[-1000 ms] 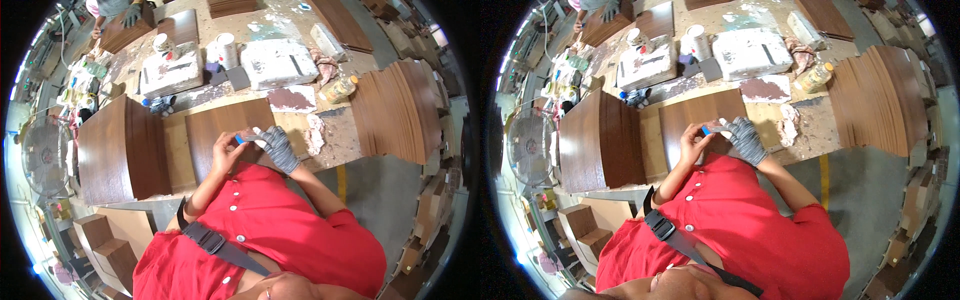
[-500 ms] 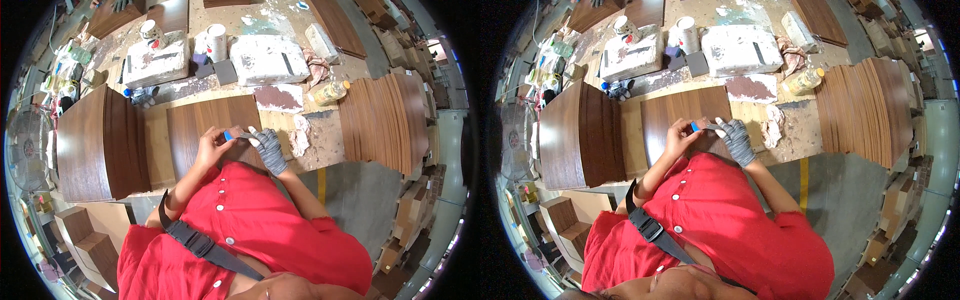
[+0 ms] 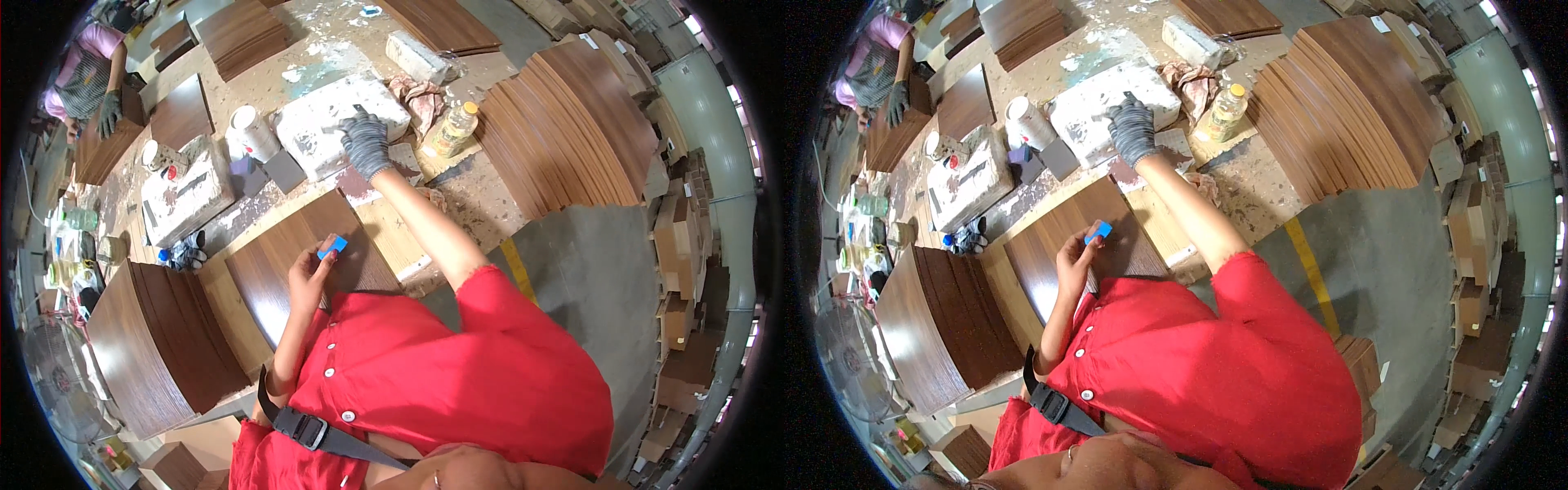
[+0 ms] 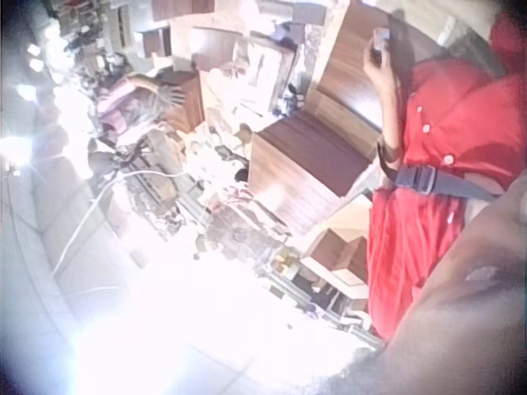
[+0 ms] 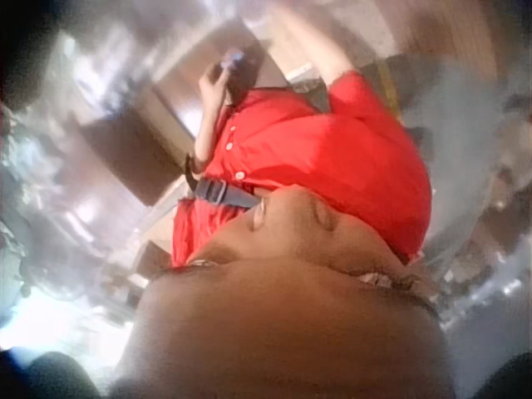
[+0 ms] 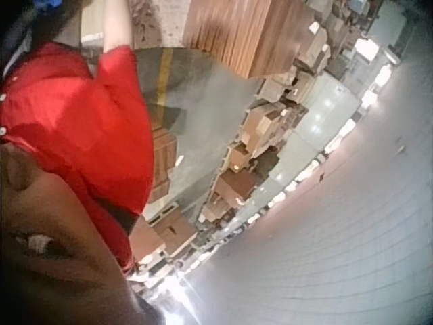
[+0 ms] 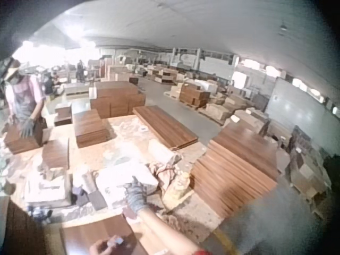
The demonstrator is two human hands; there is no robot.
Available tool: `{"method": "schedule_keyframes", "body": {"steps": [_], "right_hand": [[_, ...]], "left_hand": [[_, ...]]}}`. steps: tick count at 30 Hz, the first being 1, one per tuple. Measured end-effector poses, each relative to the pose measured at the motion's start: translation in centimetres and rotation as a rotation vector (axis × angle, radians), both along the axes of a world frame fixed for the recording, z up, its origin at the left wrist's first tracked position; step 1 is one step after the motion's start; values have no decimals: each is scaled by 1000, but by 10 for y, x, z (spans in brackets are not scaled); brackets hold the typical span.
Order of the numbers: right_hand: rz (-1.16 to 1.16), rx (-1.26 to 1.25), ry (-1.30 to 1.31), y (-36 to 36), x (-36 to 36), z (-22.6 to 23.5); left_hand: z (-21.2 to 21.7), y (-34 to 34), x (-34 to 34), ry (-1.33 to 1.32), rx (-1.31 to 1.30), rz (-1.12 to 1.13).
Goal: The person polishes several flat wooden panels at a factory workbench by hand using a cloth to wipe the surface, then applying a liquid from a bottle, and smooths out the surface with a small hand sander block.
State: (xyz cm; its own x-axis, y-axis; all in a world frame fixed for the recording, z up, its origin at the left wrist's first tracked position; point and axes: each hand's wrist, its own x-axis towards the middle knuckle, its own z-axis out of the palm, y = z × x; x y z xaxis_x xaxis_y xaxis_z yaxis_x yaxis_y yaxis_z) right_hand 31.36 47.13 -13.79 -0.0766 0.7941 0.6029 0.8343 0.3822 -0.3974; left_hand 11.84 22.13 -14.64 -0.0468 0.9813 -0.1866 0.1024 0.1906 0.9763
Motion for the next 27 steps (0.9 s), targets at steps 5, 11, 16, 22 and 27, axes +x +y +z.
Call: {"method": "schedule_keyframes", "body": {"steps": [5,11,16,22,27], "right_hand": [[-25,22,-45,-36,-14,21],[489,-1220,861,-193,-14,-14],[555,-1074,940,-210,-19,-21],[342,-495,412,-135,16,-46],[192,-364,-301,-104,83,-51]], "left_hand": [[-29,-11,-14,-664,-250,149],[-32,-19,15,-445,-105,197],[-42,-28,19,-138,-64,177],[-23,-36,13,18,21,244],[-5,-72,-18,684,149,43]]}}
